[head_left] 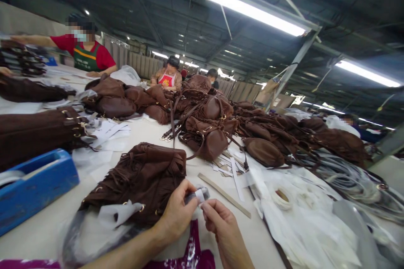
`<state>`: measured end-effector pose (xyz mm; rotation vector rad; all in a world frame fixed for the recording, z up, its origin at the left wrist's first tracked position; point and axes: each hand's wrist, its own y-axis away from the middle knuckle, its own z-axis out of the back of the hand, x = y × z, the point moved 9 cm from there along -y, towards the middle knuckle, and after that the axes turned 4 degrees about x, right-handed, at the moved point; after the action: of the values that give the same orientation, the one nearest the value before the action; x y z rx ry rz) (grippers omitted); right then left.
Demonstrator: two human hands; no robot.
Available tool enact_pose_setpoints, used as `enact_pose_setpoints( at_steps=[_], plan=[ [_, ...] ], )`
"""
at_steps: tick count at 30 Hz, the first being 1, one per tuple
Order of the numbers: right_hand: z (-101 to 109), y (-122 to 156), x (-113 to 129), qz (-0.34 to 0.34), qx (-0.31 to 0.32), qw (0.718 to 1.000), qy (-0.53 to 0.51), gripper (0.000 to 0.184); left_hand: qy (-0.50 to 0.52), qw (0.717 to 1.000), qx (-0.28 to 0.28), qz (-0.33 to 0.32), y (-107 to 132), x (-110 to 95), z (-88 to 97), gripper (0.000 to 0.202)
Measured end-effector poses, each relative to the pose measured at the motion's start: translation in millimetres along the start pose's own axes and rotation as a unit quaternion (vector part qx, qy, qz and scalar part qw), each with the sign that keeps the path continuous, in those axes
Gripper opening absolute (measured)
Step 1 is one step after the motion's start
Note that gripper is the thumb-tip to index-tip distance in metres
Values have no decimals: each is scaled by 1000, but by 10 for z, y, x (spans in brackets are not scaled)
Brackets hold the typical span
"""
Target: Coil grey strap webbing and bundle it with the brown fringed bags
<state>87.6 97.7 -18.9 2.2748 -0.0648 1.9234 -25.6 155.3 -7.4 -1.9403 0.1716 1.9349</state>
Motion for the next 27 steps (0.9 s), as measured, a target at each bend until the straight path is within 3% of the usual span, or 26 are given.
enact_pose_setpoints(
  at_steps=[5, 14, 19, 22, 27],
  plan=[
    [-60, 50, -25, -4, 71, 990, -118, 35, 4, 1000, -3, 17, 2, 10, 8, 5],
    [-30, 2, 146, 72, 87, 993, 20, 35, 43, 999, -2, 21, -11, 20, 15, 6],
    [55, 2, 151, 67, 56, 993, -86, 33, 66, 997, -7, 33, -23, 70, 16, 6],
    [79, 23, 83, 72, 31, 982, -172, 41, 82, 995, -19, 53, -41, 115, 28, 10],
    [-114, 102, -60, 77, 34, 957, -276, 47, 139, 987, -50, 69, -52, 143, 70, 20]
  ],
)
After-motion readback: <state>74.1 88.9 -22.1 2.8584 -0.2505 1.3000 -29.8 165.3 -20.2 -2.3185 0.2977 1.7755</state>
